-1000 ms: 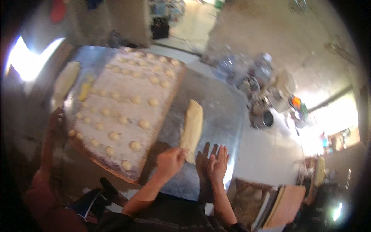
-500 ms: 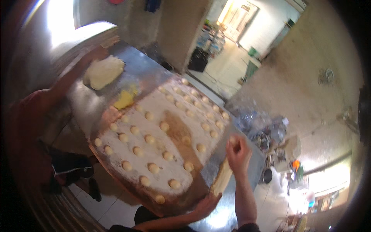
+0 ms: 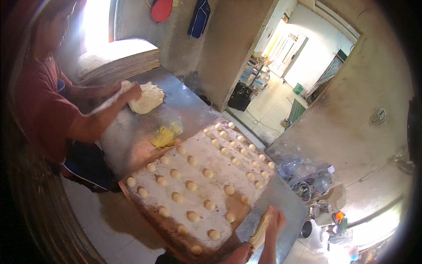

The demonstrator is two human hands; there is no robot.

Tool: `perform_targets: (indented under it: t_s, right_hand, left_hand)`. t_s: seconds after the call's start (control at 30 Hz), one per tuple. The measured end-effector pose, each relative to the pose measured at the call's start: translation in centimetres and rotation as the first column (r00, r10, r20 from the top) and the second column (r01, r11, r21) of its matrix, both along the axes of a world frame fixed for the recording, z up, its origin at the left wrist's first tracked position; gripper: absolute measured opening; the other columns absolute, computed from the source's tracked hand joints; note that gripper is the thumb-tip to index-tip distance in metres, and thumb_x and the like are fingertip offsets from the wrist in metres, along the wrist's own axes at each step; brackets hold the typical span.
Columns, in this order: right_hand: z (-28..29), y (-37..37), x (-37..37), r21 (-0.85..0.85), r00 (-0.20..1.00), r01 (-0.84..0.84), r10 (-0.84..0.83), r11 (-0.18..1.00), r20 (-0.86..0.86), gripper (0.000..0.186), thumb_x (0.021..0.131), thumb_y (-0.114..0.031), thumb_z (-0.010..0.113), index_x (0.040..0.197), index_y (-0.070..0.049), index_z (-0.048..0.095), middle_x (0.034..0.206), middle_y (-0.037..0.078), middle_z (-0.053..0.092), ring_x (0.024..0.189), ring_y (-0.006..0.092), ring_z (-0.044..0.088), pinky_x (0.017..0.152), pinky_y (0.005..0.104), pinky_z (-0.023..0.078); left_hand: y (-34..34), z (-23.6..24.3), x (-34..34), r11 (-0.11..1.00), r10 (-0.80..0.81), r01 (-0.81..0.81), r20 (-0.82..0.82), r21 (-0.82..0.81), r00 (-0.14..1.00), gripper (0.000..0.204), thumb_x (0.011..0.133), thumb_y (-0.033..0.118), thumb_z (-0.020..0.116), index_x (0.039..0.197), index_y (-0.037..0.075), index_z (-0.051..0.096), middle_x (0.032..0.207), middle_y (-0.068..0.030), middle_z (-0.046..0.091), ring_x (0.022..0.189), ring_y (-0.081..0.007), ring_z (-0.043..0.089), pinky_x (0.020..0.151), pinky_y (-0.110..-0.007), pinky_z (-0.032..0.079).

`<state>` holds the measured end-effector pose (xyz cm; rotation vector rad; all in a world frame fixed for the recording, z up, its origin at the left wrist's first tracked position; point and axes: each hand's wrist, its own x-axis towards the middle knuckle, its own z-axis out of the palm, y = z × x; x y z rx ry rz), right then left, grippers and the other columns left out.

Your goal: The person tears small pieces from a long dough strip and rolls them into balls, placing them on a floured wooden board. Another person works alongside, also shaping dough. The camera wearer later lifts a completed board and places it onto a multi-tiered wooden rack.

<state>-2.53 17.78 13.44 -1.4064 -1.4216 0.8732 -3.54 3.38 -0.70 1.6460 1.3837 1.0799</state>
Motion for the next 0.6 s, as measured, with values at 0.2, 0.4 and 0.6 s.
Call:
perform_targets:
  t_s: [0.2, 0.4, 0.6]
  right_hand:
    - [-14.1, -13.5, 18.7, -0.361, 0.893, 0.338, -0.174, 0.869, 0.416, 0.04, 0.105, -0.022, 0.05, 0.076, 0.002, 0.062, 0.068, 0.013, 0.064, 0.063, 0.0259, 0.062, 0.054, 0.0376, 0.044]
    - [-14.0, -18.2, 16.5, -0.382, 0.929, 0.245, -0.104, 0.891, 0.355, 0.043, 0.105, -0.021, 0.046, 0.072, 0.003, 0.061, 0.067, 0.019, 0.064, 0.065, 0.0347, 0.065, 0.053, 0.0427, 0.043]
    - [-12.6, -22.3, 17.0, -0.217, 0.896, 0.234, -0.123, 0.948, 0.426, 0.047, 0.106, -0.021, 0.042, 0.069, 0.003, 0.06, 0.065, 0.025, 0.064, 0.066, 0.0434, 0.067, 0.051, 0.0478, 0.043]
  left_hand:
    - [-3.8, 4.0, 1.1, 0.993, -0.036, 0.04, -0.032, 0.114, 0.999, 0.039, 0.103, 0.017, 0.057, 0.135, -0.005, 0.053, 0.114, -0.0262, 0.066, 0.111, -0.0387, 0.066, 0.093, -0.052, 0.054]
    - [-3.1, 18.3, -0.6, 0.841, -0.533, 0.517, -0.421, -0.162, 0.734, 0.058, 0.103, 0.028, 0.057, 0.155, 0.006, 0.044, 0.103, -0.0225, 0.068, 0.097, -0.0366, 0.068, 0.087, -0.049, 0.056]
    - [0.3, -0.5, 6.1, 0.756, -0.264, 0.421, -0.356, 0.5, 0.896, 0.035, 0.1, 0.031, 0.061, 0.079, 0.005, 0.071, 0.069, -0.0115, 0.068, 0.065, -0.0316, 0.065, 0.083, -0.046, 0.05]
